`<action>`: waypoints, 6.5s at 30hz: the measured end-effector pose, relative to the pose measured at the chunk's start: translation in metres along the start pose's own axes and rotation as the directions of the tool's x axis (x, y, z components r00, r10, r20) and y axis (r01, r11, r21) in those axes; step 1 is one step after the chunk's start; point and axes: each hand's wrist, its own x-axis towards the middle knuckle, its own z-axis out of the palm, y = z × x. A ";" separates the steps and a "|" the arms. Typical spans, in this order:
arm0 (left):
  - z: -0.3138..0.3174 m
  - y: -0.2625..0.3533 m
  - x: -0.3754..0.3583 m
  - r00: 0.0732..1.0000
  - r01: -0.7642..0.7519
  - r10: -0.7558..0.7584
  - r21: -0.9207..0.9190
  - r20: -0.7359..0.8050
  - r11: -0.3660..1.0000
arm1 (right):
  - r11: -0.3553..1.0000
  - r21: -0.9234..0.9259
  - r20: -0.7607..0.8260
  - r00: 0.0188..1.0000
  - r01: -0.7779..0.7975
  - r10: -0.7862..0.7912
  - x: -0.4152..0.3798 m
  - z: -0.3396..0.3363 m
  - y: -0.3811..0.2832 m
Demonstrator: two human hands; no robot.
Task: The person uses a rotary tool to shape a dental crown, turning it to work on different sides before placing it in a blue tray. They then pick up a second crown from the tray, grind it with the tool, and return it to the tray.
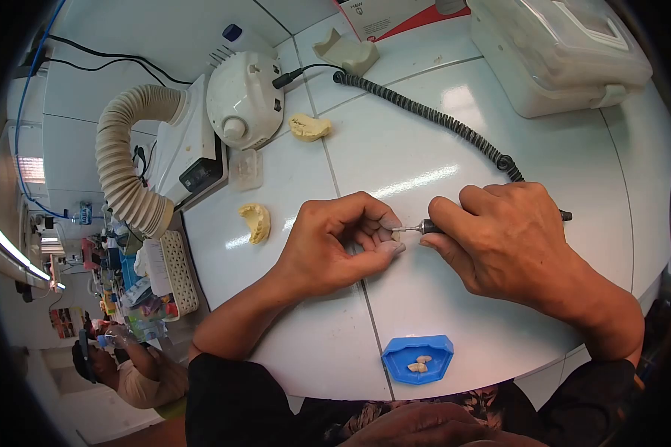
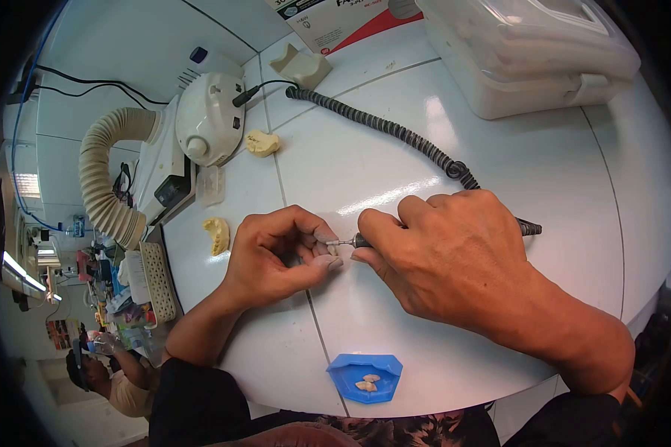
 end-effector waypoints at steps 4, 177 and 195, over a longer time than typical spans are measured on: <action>0.000 0.000 0.000 1.000 0.011 -0.011 -0.021 -0.003 1.000 | 1.000 -0.001 0.015 1.000 -0.027 0.027 0.000 -0.001 -0.001; -0.001 0.004 0.002 0.997 -0.030 0.027 -0.040 -0.076 0.999 | 0.997 -0.068 -0.028 0.999 -0.021 0.020 0.002 0.000 -0.009; 0.000 0.004 0.002 0.997 -0.031 0.028 -0.026 -0.078 0.999 | 0.997 -0.074 -0.011 0.999 -0.035 0.034 0.002 -0.001 -0.009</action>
